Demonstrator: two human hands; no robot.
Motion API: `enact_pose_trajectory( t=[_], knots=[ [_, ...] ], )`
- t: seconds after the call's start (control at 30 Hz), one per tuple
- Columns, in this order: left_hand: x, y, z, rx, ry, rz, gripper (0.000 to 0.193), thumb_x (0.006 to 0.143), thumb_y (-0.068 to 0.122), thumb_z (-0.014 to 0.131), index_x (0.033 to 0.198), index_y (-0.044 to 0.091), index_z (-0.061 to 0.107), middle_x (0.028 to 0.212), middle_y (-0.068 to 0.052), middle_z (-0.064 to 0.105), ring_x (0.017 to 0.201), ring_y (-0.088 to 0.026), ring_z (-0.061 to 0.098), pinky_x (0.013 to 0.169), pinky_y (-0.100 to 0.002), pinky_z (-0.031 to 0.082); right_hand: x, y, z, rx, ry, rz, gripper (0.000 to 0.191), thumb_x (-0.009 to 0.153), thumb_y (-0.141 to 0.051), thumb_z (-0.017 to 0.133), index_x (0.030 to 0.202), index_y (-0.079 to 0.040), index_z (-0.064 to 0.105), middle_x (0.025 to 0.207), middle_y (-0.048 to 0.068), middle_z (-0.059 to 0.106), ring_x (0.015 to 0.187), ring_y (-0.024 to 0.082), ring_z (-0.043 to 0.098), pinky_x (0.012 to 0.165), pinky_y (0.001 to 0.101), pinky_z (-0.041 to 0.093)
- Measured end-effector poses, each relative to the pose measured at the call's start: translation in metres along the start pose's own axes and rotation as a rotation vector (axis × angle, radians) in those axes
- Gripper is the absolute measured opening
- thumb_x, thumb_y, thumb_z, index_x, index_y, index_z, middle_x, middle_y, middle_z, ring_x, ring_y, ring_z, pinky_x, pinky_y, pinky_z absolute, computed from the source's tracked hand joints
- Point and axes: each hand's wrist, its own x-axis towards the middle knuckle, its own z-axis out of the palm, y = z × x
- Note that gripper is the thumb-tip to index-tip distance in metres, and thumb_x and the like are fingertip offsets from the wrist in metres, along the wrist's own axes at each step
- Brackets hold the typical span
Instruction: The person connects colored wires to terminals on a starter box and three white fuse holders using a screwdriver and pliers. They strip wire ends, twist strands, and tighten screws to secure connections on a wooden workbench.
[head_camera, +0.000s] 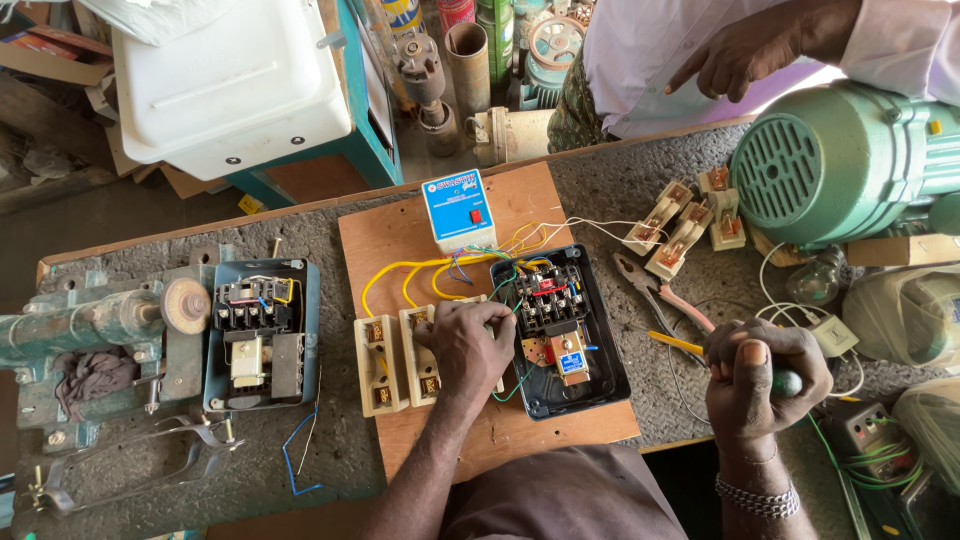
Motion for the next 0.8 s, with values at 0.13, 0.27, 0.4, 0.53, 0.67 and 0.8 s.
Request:
enact_pose_trajectory(
  t=[0.13, 0.27, 0.4, 0.53, 0.67, 0.8],
  knots=[
    [0.000, -0.001, 0.002, -0.009, 0.043, 0.031, 0.009, 0.080, 0.029, 0.083, 0.082, 0.021, 0.079, 0.072, 0.007, 0.072, 0.090, -0.018, 0.058, 0.084, -0.047, 0.026, 0.000, 0.002, 0.000, 0.026, 0.019, 0.005, 0.024, 0.111, -0.019, 0.060, 0.098, -0.002, 0.050, 0.064, 0.003, 0.051, 0.050, 0.007, 0.046, 0.048, 0.0253, 0.043],
    [0.000, -0.002, 0.004, -0.031, 0.063, 0.035, 0.009, 0.081, 0.030, 0.082, 0.082, 0.021, 0.079, 0.073, 0.007, 0.071, 0.089, -0.017, 0.058, 0.085, -0.047, 0.026, 0.001, 0.002, 0.000, 0.010, 0.012, -0.011, 0.026, 0.112, -0.018, 0.059, 0.095, 0.000, 0.051, 0.065, 0.004, 0.051, 0.051, 0.007, 0.047, 0.049, 0.0252, 0.044],
    [0.000, -0.002, 0.007, -0.025, 0.099, 0.068, 0.009, 0.080, 0.028, 0.082, 0.079, 0.021, 0.077, 0.070, 0.007, 0.071, 0.090, -0.018, 0.059, 0.084, -0.048, 0.025, 0.001, 0.001, 0.000, -0.005, 0.004, -0.019, 0.026, 0.112, -0.019, 0.059, 0.095, 0.000, 0.052, 0.063, 0.003, 0.050, 0.050, 0.007, 0.046, 0.048, 0.0250, 0.043],
    [0.000, -0.002, 0.008, -0.063, 0.100, 0.038, 0.010, 0.080, 0.028, 0.082, 0.078, 0.020, 0.076, 0.073, 0.007, 0.071, 0.088, -0.017, 0.059, 0.082, -0.048, 0.026, -0.001, 0.003, 0.000, -0.008, 0.005, -0.045, 0.028, 0.111, -0.027, 0.060, 0.104, -0.003, 0.049, 0.066, 0.004, 0.050, 0.052, 0.008, 0.046, 0.049, 0.0257, 0.045],
    [0.001, 0.000, 0.008, -0.086, 0.101, 0.029, 0.010, 0.081, 0.026, 0.081, 0.076, 0.020, 0.075, 0.071, 0.007, 0.071, 0.089, -0.017, 0.059, 0.082, -0.048, 0.027, -0.008, 0.012, -0.002, 0.083, 0.021, -0.094, 0.039, 0.109, -0.042, 0.063, 0.121, -0.012, 0.042, 0.073, 0.006, 0.052, 0.058, 0.009, 0.048, 0.054, 0.0248, 0.046],
    [0.002, 0.001, 0.008, -0.131, 0.119, 0.053, 0.011, 0.080, 0.026, 0.082, 0.077, 0.018, 0.075, 0.072, 0.006, 0.072, 0.088, -0.018, 0.058, 0.081, -0.048, 0.027, -0.013, 0.028, -0.008, 0.024, 0.034, -0.154, 0.042, 0.114, -0.048, 0.062, 0.128, -0.018, 0.036, 0.083, 0.008, 0.057, 0.065, 0.012, 0.050, 0.061, 0.0257, 0.048]
  ],
)
